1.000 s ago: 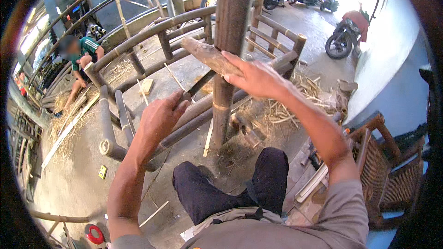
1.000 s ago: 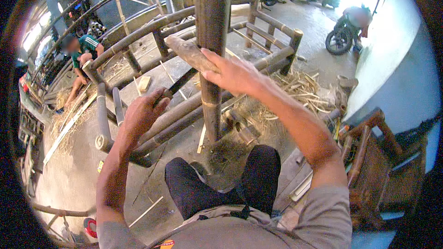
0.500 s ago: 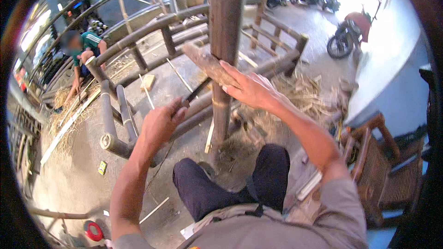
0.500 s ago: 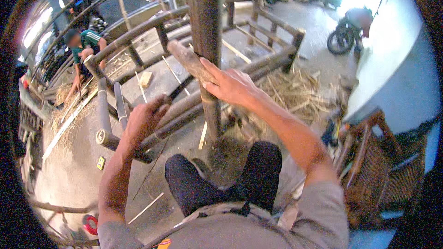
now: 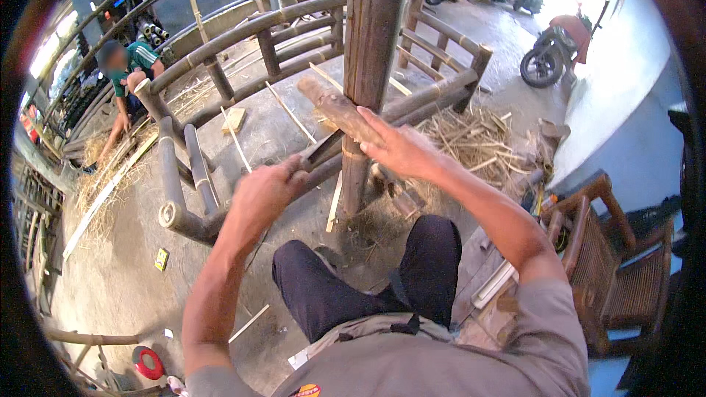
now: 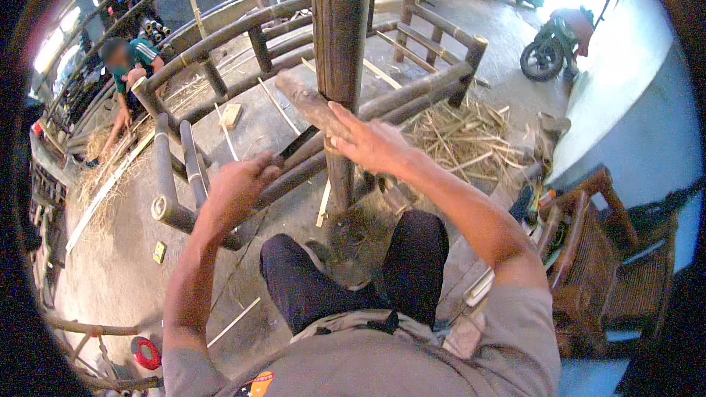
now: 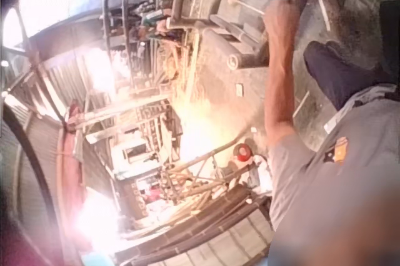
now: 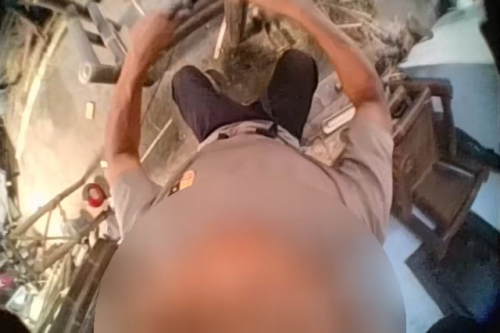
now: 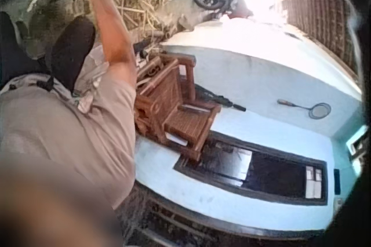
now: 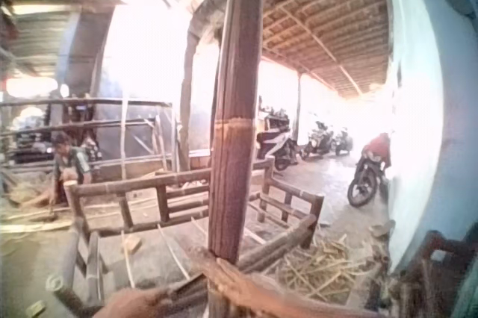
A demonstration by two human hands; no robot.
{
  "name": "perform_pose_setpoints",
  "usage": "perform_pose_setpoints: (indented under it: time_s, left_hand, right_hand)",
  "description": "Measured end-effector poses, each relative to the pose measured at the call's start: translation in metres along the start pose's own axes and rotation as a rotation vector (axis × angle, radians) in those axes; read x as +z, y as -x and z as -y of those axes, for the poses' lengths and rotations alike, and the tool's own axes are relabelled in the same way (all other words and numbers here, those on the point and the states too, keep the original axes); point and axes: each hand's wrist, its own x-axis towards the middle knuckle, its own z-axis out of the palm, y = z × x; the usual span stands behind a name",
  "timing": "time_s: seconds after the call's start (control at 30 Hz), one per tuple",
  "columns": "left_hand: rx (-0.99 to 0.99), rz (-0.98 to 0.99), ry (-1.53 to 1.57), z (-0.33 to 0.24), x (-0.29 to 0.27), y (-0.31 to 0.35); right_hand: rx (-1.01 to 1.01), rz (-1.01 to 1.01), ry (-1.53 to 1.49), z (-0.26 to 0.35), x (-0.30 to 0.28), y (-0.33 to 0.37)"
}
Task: The person uses a machete to split and shape bamboo pieces, then fits them into a bamboo frame. They repeatedly measure, cut, and insert bamboo strips into the frame structure.
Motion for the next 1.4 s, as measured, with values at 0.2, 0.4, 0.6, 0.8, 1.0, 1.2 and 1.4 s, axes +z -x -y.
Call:
perform_pose_setpoints:
  time_s: [0.2, 0.4, 0.6, 0.8, 1.0, 1.2, 1.4]
  left_hand:
    - [0.086, -0.079, 0.034, 0.006, 0.024, 0.011]
    - [0.084, -0.093, 0.075, 0.013, 0.044, 0.004]
    - [-0.032, 0.028, 0.099, 0.021, 0.068, 0.007]
    - [-0.062, 0.011, 0.136, 0.027, 0.071, 0.009]
    - [-0.073, 0.012, 0.177, 0.036, 0.076, 0.011]
    - [0.045, -0.040, 0.163, 0.038, 0.087, 0.014]
    - [-0.036, 0.012, 0.206, 0.035, 0.087, 0.015]
  right_hand:
    - [-0.142, -0.172, -0.393, -0.028, 0.003, -0.015]
    - [-0.221, -0.706, -0.751, -0.003, -0.036, 0.000]
    - [0.043, 0.015, -0.426, -0.037, 0.068, 0.013]
    - [-0.117, -0.368, -0.630, -0.021, 0.004, 0.010]
    - [-0.159, -0.590, -0.540, -0.010, 0.025, 0.016]
    - [0.245, -0.021, -0.296, -0.020, 0.059, 0.025]
    - [-0.092, -0.753, -0.839, -0.024, -0.003, 0.008]
